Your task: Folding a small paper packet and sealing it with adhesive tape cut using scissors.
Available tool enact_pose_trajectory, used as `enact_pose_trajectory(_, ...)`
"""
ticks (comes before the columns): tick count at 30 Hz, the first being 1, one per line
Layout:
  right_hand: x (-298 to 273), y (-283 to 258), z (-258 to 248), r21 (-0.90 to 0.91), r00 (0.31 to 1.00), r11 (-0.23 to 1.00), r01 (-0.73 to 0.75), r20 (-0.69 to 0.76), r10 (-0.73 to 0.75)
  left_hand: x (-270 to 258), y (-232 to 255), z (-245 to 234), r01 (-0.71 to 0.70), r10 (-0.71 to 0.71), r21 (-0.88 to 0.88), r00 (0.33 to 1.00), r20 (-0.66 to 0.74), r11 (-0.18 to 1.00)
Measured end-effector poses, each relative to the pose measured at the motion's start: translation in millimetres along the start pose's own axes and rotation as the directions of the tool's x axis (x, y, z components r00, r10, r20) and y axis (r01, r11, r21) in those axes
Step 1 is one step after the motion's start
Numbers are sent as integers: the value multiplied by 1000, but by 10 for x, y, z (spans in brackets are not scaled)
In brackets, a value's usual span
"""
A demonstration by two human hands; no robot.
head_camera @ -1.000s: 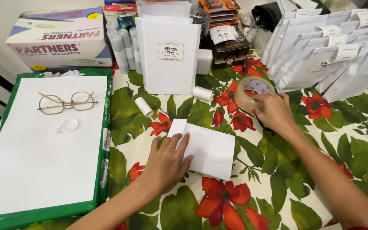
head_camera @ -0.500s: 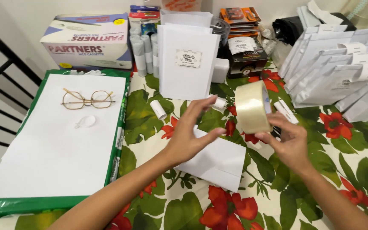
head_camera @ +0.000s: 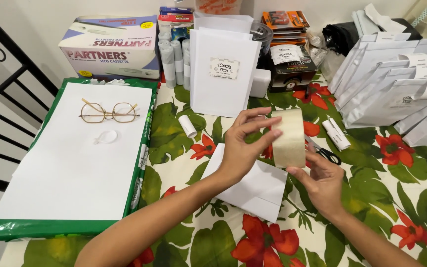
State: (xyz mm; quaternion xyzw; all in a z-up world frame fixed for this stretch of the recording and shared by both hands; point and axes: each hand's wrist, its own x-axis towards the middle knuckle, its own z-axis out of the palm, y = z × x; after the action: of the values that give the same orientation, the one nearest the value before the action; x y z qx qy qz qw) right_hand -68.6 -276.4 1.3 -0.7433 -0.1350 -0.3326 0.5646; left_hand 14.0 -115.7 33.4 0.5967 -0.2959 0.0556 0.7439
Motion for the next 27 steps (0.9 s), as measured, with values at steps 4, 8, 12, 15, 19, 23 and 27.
enact_pose_trajectory(4,-35,80,-36,-34,999,998,48,9,-48,79,-69,31,57,-57,8,998,-30,998)
enact_pose_trajectory(8,-90,267,-119,-174,993,980,92,83,-78,110,-71,74,-39,46,92,996,-73,995)
enact_pose_trajectory(12,17,-53,43,-116,993,989,-86,74,95,155,-147,133,-398,411,257,912,2,881)
enact_pose_trajectory(15,49,13,29,-69,983,983,-170,65,174,208,-194,195,-452,467,333,884,40,828)
enact_pose_trajectory(19,123,-173,76,-15,973,974,-225,50,225,304,-198,240,-472,481,355,874,68,807)
enact_pose_trajectory(23,140,-171,15,-74,980,977,-198,15,199,387,-143,289,-378,387,197,922,-4,904)
enact_pose_trajectory(27,160,-180,-49,-73,968,966,-248,4,249,371,-92,343,-384,386,161,922,14,909)
